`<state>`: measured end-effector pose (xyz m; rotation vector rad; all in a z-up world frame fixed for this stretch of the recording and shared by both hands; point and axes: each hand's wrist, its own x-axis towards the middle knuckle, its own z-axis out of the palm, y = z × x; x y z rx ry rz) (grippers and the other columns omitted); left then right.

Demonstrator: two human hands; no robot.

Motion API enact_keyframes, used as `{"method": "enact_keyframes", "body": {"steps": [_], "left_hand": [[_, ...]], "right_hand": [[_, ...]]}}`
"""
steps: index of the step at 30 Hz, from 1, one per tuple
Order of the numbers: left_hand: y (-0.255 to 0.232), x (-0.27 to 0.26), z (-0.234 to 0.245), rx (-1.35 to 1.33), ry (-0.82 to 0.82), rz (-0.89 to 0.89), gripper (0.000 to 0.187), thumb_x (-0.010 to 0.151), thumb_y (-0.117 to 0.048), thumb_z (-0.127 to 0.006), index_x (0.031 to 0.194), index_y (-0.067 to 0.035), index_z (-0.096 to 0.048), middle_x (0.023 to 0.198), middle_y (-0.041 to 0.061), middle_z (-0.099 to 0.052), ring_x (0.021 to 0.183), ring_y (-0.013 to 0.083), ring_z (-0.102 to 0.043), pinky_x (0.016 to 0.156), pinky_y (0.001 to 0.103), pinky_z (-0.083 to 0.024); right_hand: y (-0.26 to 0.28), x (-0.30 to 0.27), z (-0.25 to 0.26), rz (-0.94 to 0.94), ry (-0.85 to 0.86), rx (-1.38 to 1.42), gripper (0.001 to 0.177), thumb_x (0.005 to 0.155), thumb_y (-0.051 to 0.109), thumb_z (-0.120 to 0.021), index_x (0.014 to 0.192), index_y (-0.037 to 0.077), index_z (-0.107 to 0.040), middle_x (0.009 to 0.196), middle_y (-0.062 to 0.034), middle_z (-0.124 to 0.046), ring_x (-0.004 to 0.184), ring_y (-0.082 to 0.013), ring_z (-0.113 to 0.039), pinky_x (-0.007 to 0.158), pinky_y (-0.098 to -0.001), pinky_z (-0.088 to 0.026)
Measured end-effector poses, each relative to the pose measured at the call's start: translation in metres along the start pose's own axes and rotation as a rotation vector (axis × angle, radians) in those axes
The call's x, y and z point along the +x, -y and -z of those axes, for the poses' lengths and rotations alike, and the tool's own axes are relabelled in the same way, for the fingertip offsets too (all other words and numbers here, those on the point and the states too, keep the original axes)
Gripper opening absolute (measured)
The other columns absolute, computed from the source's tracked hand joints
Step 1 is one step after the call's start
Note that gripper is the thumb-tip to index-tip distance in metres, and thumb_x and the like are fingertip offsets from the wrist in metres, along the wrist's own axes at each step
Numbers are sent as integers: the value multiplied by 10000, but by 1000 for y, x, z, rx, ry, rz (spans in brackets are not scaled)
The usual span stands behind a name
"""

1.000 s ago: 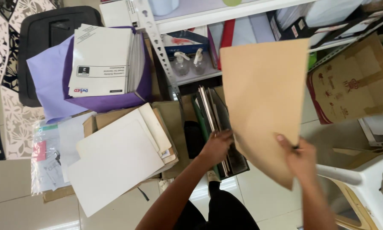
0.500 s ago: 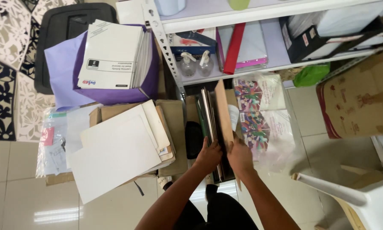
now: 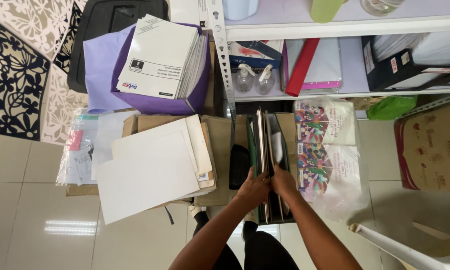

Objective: The person wipes the covers of various folders and papers with a cloth. They pick up each item from a pile on the floor, wipe both sides, and place it into a green file organizer on a shelf.

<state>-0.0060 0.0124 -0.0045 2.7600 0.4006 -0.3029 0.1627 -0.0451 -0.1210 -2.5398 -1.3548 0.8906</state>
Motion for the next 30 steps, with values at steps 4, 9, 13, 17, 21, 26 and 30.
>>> {"method": "enact_keyframes", "body": {"steps": [4, 9, 13, 17, 21, 26, 30], "left_hand": [[15, -9, -14, 78, -8, -35, 321, 854, -219, -763, 1163, -138, -749, 1357, 13, -619, 1465, 248, -366, 1204, 694, -182], [23, -17, -9, 99, -49, -118, 390, 809, -137, -750, 1196, -182, -729, 1369, -10, -613, 1466, 221, -361, 1190, 672, -186], [21, -14, 1, 70, -51, -133, 408, 800, -135, -738, 1206, -171, -717, 1378, 11, -605, 1459, 225, -366, 1187, 672, -190], [19, -10, -3, 119, -66, -151, 303, 875, -142, -699, 1176, -166, -722, 1367, 43, -606, 1458, 246, -371, 1182, 669, -209], [20, -8, 1, 138, -49, -160, 309, 875, -146, -686, 1182, -153, -722, 1362, 48, -602, 1452, 240, -379, 1190, 657, -219], [22, -3, -9, 135, -89, -149, 386, 848, -176, -701, 1228, -108, -693, 1388, 59, -579, 1425, 238, -389, 1175, 649, -220], [13, -9, 13, 31, -65, -100, 488, 853, -195, -704, 1317, -66, -626, 1389, 92, -563, 1417, 257, -387, 1186, 643, -209]], "right_hand": [[46, -50, 36, 95, -138, 52, 486, 924, 181, -621, 1392, 162, -492, 1055, -237, -740, 953, -472, -689, 798, -578, -538], [62, -81, 65, 188, -210, 218, 745, 906, 261, -649, 1576, 136, -347, 1054, -266, -715, 907, -470, -690, 738, -542, -553], [21, -66, 36, 110, -217, 320, 784, 862, 428, -740, 1495, 78, -438, 1067, -274, -723, 952, -443, -710, 768, -495, -577], [-13, -56, 2, -43, -91, 283, 721, 870, 637, -714, 1305, 66, -641, 1108, -243, -750, 1029, -411, -724, 857, -469, -579], [12, -69, 17, -165, -43, 371, 800, 831, 700, -614, 1335, 80, -613, 1085, -218, -764, 1026, -404, -745, 876, -473, -590], [19, -48, -20, -265, -165, 588, 749, 937, 644, -534, 1397, 52, -543, 1180, -270, -689, 1108, -446, -654, 947, -507, -514], [17, -20, -38, -313, -306, 779, 651, 1021, 593, -444, 1364, 57, -577, 1256, -283, -659, 1145, -470, -616, 957, -520, -501]]}}
